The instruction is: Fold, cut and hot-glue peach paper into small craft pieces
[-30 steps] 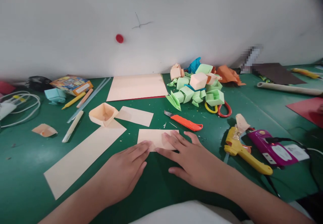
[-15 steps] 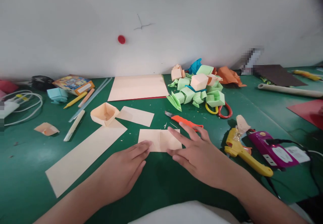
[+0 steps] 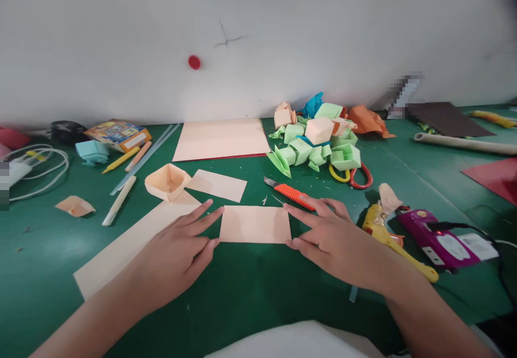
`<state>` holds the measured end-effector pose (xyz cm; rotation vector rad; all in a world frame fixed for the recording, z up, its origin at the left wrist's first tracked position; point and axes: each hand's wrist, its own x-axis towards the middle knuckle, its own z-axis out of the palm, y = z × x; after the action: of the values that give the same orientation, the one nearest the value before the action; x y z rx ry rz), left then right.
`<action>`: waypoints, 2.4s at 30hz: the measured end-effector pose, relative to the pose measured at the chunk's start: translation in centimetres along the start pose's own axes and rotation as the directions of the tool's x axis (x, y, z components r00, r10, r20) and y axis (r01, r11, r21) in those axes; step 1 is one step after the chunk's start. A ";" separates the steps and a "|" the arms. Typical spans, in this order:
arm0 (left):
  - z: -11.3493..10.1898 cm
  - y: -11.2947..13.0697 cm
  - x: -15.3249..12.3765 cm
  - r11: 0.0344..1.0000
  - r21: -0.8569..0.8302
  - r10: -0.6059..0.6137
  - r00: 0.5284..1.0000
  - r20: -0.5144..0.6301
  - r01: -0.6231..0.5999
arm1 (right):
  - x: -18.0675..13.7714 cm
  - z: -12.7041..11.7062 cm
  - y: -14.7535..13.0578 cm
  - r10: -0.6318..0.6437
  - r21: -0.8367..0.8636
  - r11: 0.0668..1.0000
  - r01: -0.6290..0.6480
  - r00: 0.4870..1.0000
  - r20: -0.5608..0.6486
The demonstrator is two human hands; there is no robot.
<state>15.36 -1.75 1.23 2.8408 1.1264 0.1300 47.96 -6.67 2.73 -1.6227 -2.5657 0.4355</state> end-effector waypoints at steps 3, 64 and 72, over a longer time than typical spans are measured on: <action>0.0 -0.3 -0.1 1.000 -0.010 -0.012 1.000 -0.007 0.012 | 0.2 0.3 0.4 0.007 0.004 1.000 -0.007 1.000 0.018; 1.9 0.5 0.8 0.965 0.077 0.263 0.895 -0.360 -0.252 | 1.5 2.4 0.3 -0.108 -0.184 0.980 0.074 0.977 -0.184; 3.3 3.6 -0.4 0.970 0.080 0.240 0.956 -0.172 -0.229 | 1.9 3.0 -1.1 -0.217 -0.059 0.976 0.211 0.969 -0.118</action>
<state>17.87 -4.78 -1.73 3.0591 0.8257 0.3827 45.58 -6.03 0.00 -1.3189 -2.6346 0.2512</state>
